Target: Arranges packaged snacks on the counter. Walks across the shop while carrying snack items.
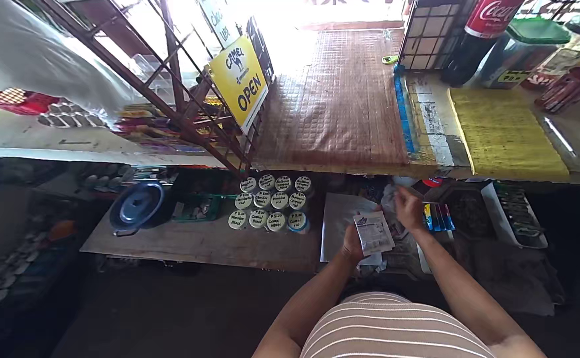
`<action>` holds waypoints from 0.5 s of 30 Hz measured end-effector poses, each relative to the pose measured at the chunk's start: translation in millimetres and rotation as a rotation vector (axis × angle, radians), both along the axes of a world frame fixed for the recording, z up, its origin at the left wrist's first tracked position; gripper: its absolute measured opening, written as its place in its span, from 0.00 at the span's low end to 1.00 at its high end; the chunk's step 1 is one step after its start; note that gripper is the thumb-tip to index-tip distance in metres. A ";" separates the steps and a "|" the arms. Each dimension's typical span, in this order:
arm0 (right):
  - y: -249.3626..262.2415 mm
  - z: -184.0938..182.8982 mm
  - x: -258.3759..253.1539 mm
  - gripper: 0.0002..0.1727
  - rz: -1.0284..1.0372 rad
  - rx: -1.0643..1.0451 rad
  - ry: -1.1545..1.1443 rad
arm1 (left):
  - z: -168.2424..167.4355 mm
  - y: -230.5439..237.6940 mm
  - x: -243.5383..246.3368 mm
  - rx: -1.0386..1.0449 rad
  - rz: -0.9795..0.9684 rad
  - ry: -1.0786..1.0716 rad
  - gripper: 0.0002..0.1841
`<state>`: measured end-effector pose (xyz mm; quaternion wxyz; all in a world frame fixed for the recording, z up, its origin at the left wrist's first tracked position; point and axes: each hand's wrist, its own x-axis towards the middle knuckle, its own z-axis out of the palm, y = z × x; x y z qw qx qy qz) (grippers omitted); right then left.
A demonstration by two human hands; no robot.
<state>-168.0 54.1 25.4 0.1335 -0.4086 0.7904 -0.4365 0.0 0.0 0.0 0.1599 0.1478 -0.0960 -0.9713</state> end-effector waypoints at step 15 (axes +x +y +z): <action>81.2 -6.0 36.7 0.17 -0.031 -0.205 -0.377 | 7.8 -15.2 -7.1 -0.667 -0.234 -0.484 0.27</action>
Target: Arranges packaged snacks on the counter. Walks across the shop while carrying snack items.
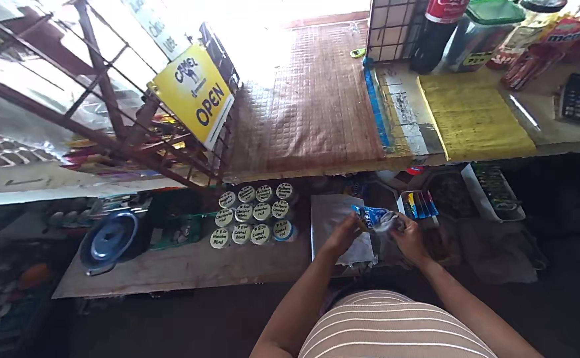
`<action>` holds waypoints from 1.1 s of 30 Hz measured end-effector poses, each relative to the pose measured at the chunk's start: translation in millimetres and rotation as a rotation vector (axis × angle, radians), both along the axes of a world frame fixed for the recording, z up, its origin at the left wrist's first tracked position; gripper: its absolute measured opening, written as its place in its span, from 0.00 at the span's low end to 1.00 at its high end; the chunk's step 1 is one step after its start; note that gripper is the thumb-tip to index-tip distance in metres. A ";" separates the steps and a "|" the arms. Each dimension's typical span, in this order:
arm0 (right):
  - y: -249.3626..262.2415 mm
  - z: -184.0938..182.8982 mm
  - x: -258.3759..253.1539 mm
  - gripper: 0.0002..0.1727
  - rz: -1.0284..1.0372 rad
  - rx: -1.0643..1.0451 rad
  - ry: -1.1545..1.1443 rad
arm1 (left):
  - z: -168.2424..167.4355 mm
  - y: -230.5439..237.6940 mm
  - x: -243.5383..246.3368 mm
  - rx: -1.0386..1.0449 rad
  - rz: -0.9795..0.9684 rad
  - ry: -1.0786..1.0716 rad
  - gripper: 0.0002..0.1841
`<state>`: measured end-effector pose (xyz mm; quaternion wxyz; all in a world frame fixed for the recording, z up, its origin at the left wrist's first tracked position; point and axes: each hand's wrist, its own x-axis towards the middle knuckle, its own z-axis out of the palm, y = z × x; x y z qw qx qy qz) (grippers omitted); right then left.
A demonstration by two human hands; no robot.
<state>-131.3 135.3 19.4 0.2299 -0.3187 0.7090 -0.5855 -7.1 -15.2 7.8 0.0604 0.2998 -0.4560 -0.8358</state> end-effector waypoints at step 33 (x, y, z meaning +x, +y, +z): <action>206.0 -24.0 -124.8 0.18 -0.804 0.273 0.226 | -84.9 -73.1 -136.6 -1.084 -0.048 -1.019 0.34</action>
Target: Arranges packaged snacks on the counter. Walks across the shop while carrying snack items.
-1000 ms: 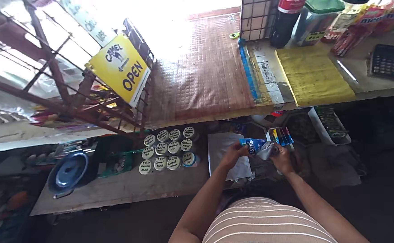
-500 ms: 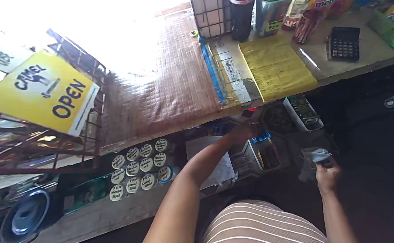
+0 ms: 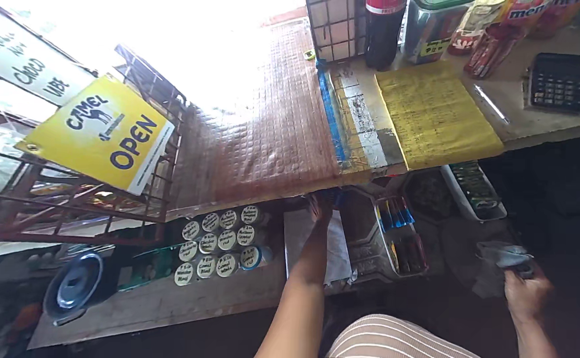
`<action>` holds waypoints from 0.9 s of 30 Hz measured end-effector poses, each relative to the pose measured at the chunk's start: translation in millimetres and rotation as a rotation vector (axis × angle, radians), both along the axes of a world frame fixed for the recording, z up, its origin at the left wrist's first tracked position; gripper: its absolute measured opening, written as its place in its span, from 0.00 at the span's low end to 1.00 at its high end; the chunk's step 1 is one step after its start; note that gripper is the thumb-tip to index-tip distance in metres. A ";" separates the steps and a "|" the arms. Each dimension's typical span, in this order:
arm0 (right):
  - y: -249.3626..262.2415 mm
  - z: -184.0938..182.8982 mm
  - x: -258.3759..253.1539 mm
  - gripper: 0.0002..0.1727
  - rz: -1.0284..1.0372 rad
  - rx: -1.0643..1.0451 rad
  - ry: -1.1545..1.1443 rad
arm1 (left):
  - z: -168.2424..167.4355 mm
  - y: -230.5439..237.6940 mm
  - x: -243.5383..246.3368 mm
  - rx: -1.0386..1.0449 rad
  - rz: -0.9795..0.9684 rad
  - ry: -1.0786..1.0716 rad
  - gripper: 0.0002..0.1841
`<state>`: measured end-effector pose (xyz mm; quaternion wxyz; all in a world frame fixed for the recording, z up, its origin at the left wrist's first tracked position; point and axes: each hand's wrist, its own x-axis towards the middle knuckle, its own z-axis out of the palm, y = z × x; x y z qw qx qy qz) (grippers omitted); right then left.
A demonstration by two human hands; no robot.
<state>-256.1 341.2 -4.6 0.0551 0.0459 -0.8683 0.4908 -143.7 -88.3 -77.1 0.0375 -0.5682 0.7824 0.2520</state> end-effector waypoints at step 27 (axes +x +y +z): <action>-283.0 34.1 102.4 0.23 0.860 0.009 -0.059 | 109.3 112.3 109.3 1.175 0.505 1.444 0.19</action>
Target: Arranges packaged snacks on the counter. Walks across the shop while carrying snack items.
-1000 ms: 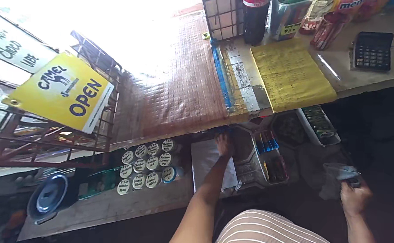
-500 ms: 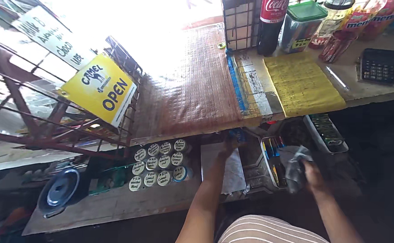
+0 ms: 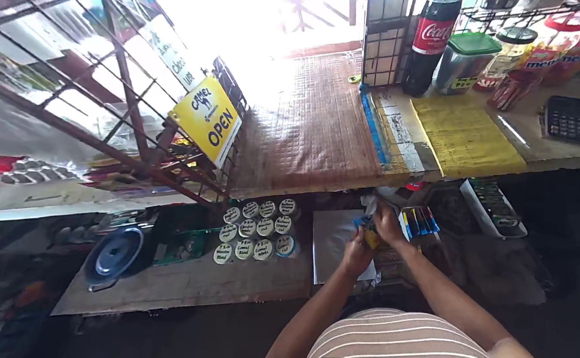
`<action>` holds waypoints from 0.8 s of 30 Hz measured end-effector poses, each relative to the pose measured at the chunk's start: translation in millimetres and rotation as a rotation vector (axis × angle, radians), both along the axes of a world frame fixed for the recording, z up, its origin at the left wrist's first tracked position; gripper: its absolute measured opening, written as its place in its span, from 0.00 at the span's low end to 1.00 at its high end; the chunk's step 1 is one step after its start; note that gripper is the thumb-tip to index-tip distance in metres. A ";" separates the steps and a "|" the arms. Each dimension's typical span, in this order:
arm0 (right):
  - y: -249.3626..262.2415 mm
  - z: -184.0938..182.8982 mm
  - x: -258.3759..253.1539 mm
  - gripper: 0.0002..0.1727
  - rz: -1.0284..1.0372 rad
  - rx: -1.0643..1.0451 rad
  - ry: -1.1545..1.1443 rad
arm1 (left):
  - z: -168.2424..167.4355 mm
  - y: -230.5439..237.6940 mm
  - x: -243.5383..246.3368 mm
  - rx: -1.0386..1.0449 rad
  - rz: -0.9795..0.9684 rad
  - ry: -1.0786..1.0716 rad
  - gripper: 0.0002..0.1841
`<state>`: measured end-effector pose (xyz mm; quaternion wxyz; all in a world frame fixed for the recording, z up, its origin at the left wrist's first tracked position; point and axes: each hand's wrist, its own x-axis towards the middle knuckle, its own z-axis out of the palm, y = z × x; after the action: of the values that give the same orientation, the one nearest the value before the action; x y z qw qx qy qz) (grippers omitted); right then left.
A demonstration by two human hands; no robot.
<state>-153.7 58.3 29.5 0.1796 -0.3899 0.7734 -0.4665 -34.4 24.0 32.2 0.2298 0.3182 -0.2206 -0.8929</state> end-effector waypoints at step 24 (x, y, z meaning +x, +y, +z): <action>33.4 4.3 -1.9 0.25 0.003 0.013 -0.464 | -28.9 -38.1 17.8 -0.155 -0.002 -0.162 0.18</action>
<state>-155.6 91.6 33.8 0.3560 -0.2721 0.7137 -0.5384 -16.6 -14.1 3.2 0.2341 0.3704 -0.3072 -0.8448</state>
